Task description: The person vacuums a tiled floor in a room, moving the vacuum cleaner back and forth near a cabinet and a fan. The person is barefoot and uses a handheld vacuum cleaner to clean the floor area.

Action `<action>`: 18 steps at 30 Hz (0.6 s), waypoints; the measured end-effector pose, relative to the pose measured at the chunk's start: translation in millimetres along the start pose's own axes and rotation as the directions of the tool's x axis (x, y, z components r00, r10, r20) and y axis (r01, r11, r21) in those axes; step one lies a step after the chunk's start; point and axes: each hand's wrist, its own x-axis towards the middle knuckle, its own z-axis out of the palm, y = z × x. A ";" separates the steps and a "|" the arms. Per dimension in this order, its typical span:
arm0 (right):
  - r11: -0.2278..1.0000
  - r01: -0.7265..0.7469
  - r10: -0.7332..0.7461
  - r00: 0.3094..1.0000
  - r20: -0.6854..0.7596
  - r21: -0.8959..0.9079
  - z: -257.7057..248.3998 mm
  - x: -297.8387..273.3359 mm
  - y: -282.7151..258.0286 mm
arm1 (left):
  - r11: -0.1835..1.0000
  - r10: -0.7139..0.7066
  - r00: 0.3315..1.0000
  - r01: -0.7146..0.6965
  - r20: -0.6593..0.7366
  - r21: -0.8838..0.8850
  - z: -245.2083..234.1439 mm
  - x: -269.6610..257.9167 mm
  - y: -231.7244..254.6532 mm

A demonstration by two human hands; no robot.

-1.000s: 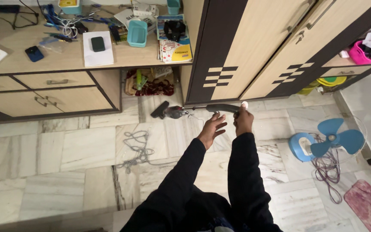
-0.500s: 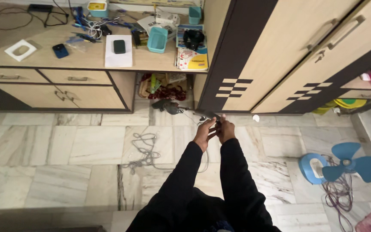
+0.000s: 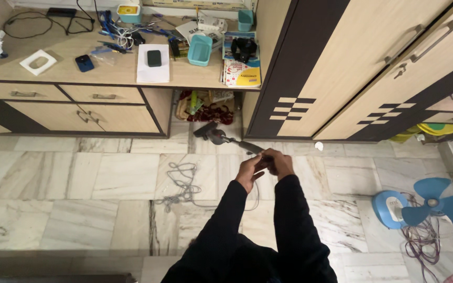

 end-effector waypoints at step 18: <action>0.852 0.305 -0.204 0.942 -0.265 0.426 -163.6 -1.9 -15.3 | 0.978 -0.125 0.941 0.169 0.314 -0.118 132.6 7.6 -49.5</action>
